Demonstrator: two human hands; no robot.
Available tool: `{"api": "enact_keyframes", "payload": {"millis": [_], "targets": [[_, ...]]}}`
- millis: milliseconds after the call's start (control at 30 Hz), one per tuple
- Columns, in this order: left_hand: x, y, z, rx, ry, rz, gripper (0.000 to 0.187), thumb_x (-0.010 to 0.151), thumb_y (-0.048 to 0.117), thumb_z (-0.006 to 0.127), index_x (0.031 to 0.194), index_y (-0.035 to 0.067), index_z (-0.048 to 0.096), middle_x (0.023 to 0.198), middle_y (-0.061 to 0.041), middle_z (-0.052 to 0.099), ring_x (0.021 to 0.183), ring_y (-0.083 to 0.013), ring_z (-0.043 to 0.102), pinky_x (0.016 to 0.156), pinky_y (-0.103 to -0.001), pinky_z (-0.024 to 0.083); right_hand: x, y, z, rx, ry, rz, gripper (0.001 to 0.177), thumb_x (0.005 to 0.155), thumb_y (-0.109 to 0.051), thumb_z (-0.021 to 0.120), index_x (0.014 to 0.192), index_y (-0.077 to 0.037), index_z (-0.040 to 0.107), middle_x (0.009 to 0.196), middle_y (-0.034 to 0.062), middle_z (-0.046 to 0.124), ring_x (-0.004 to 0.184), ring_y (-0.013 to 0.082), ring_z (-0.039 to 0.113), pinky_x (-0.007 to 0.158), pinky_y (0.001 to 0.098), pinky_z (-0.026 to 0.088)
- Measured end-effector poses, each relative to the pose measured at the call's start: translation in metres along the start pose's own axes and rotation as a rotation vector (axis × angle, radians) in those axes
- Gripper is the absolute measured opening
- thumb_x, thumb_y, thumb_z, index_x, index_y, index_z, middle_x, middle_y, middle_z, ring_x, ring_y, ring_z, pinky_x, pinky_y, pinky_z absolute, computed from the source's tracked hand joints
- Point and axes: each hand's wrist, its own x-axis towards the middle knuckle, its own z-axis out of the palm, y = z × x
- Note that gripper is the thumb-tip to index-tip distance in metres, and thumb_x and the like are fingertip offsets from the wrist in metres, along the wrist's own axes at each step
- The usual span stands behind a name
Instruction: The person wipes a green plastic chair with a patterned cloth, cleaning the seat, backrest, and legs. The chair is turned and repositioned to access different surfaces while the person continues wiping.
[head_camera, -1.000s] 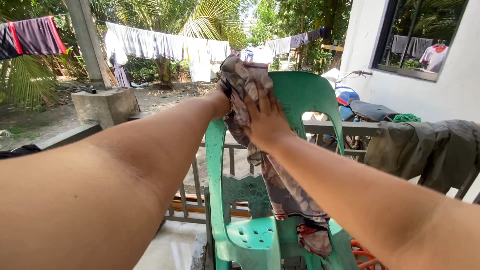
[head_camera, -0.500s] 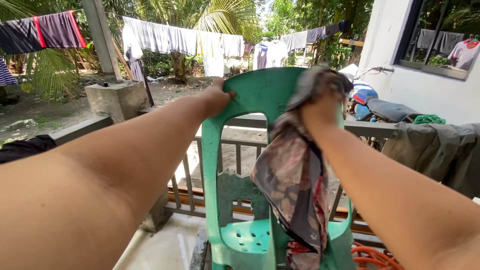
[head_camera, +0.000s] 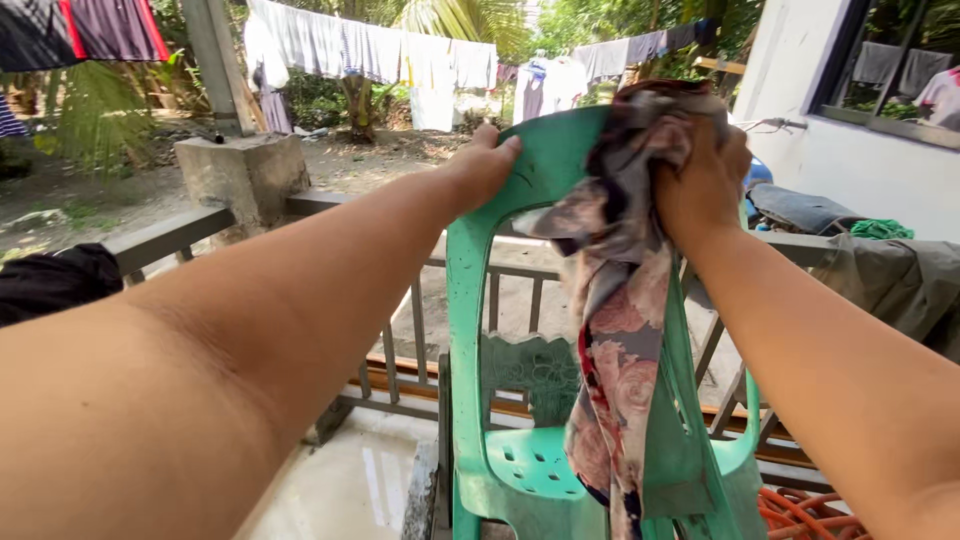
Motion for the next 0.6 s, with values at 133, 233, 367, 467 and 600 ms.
{"api": "enact_keyframes", "payload": {"millis": [133, 233, 367, 467, 600], "targets": [[0.014, 0.008, 0.020, 0.019, -0.016, 0.074, 0.068, 0.106, 0.062, 0.036, 0.143, 0.005, 0.043, 0.135, -0.031, 0.053, 0.128, -0.0483, 0.051, 0.106, -0.054, 0.039, -0.006, -0.034, 0.010, -0.097, 0.026, 0.122, 0.057, 0.090, -0.032, 0.077, 0.135, -0.008, 0.050, 0.145, 0.0337, 0.038, 0.133, 0.0549, 0.034, 0.107, 0.0685, 0.029], [0.022, 0.006, 0.027, 0.007, -0.068, 0.116, 0.074, 0.102, 0.066, 0.031, 0.144, 0.006, 0.043, 0.138, -0.029, 0.052, 0.132, -0.0469, 0.049, 0.109, -0.053, 0.038, -0.009, -0.058, 0.057, -0.201, -0.031, -0.024, 0.055, 0.091, -0.037, 0.075, 0.130, -0.008, 0.049, 0.145, 0.0354, 0.035, 0.133, 0.0563, 0.033, 0.104, 0.0719, 0.028], [0.032, -0.003, 0.023, 0.026, -0.100, 0.187, 0.083, 0.098, 0.071, 0.025, 0.145, 0.006, 0.043, 0.143, -0.028, 0.050, 0.137, -0.0451, 0.046, 0.112, -0.051, 0.036, 0.006, 0.011, 0.069, -0.224, 0.000, -0.075, 0.049, 0.096, -0.029, 0.068, 0.137, -0.010, 0.049, 0.147, 0.0281, 0.039, 0.138, 0.0500, 0.037, 0.104, 0.0714, 0.033], [0.030, -0.004, 0.022, -0.078, -0.006, 0.085, 0.088, 0.096, 0.077, 0.027, 0.144, 0.005, 0.047, 0.146, -0.027, 0.049, 0.140, -0.0433, 0.044, 0.115, -0.050, 0.035, 0.024, 0.112, 0.030, -0.089, 0.137, 0.011, 0.009, 0.124, -0.019, 0.055, 0.125, -0.014, 0.063, 0.123, 0.0129, 0.066, 0.113, 0.0277, 0.069, 0.096, 0.0401, 0.059], [0.015, 0.006, 0.015, -0.052, -0.012, 0.054, 0.086, 0.095, 0.075, 0.030, 0.144, 0.006, 0.046, 0.144, -0.028, 0.051, 0.137, -0.0435, 0.048, 0.112, -0.052, 0.038, 0.029, 0.147, 0.012, 0.050, 0.151, 0.240, 0.009, 0.118, -0.016, 0.058, 0.126, -0.011, 0.060, 0.120, 0.0159, 0.066, 0.109, 0.0308, 0.068, 0.092, 0.0417, 0.057]]}}
